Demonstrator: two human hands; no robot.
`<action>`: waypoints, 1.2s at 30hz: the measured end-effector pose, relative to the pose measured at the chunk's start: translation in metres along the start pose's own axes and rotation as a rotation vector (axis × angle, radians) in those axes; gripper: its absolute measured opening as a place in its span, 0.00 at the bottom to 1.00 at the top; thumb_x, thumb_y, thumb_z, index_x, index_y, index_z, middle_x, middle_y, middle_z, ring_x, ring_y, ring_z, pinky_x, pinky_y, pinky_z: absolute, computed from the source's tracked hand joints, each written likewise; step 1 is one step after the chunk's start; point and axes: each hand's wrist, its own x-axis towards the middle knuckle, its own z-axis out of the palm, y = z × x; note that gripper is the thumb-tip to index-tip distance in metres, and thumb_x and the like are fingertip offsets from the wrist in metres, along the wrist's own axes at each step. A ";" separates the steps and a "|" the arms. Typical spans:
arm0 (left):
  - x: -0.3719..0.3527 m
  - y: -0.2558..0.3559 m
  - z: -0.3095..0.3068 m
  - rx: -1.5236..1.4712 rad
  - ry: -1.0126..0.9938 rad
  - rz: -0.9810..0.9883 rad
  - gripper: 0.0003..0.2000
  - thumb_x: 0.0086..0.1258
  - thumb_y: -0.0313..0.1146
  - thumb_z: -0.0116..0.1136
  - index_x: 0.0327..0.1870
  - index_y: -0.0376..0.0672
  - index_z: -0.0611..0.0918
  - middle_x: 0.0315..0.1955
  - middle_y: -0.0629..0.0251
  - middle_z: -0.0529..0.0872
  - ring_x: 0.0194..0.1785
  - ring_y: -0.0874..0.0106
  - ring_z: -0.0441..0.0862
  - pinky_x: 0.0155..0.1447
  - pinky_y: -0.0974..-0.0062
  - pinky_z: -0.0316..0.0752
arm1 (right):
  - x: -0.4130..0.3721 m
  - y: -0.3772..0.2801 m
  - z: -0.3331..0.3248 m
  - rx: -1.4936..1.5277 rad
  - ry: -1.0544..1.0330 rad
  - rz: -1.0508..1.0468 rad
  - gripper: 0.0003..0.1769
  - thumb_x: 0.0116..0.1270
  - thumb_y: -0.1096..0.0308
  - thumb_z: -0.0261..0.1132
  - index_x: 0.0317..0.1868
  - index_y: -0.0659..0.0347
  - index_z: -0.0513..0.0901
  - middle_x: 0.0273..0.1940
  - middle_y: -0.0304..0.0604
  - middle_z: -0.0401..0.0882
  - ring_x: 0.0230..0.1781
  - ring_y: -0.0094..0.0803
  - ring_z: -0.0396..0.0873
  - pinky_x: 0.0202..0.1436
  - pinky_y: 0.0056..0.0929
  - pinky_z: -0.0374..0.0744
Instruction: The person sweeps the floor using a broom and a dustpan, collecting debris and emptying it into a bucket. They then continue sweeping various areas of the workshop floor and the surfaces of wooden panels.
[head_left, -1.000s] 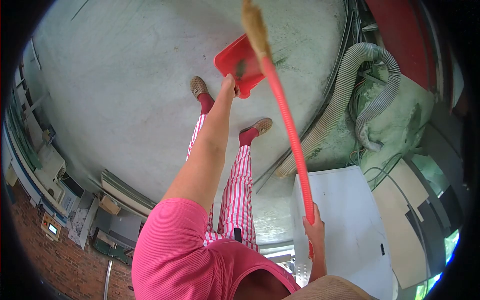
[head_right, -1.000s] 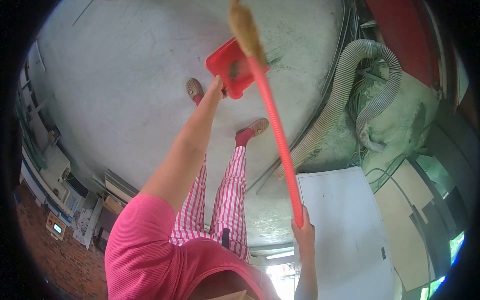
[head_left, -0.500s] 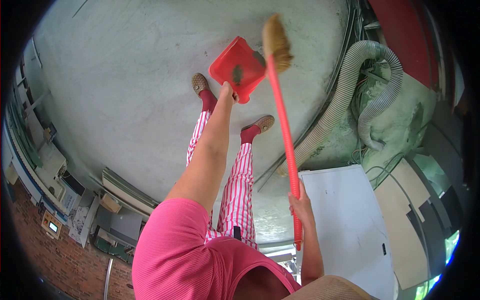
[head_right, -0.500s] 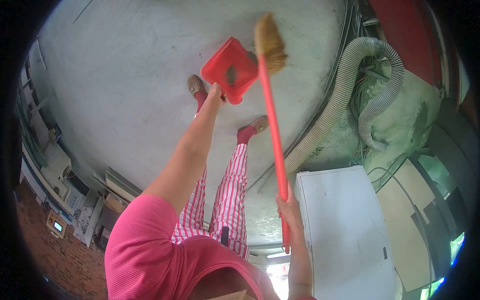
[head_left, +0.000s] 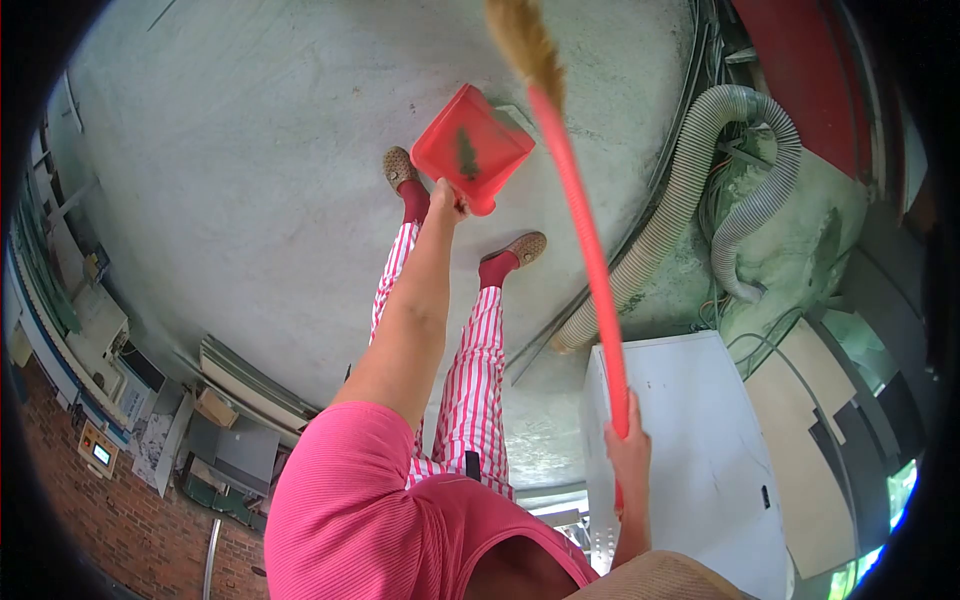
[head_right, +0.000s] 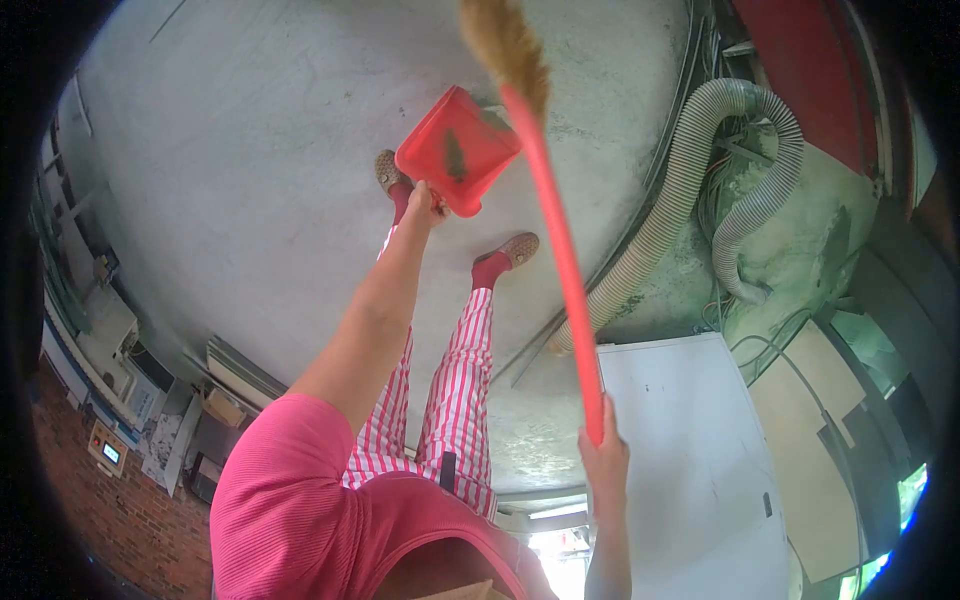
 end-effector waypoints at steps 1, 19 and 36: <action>-0.003 -0.001 -0.003 -0.002 0.000 0.003 0.08 0.50 0.36 0.40 0.15 0.47 0.64 0.09 0.70 0.61 0.11 0.77 0.60 0.16 0.80 0.57 | 0.012 -0.012 -0.004 0.005 0.070 -0.014 0.34 0.54 0.65 0.56 0.62 0.47 0.54 0.32 0.52 0.76 0.29 0.44 0.77 0.33 0.35 0.74; 0.013 0.011 -0.022 -0.002 0.061 -0.030 0.06 0.53 0.36 0.37 0.21 0.45 0.64 0.11 0.70 0.61 0.13 0.77 0.59 0.18 0.80 0.58 | 0.024 -0.037 0.058 -0.018 -0.251 -0.102 0.36 0.54 0.64 0.55 0.62 0.43 0.50 0.30 0.56 0.76 0.30 0.49 0.76 0.34 0.40 0.72; 0.006 0.000 -0.043 -0.061 0.067 -0.076 0.05 0.52 0.35 0.40 0.21 0.46 0.66 0.12 0.71 0.65 0.13 0.79 0.62 0.17 0.83 0.61 | 0.021 -0.043 0.028 0.415 0.113 0.123 0.33 0.56 0.72 0.52 0.63 0.48 0.52 0.24 0.38 0.68 0.14 0.22 0.65 0.17 0.22 0.68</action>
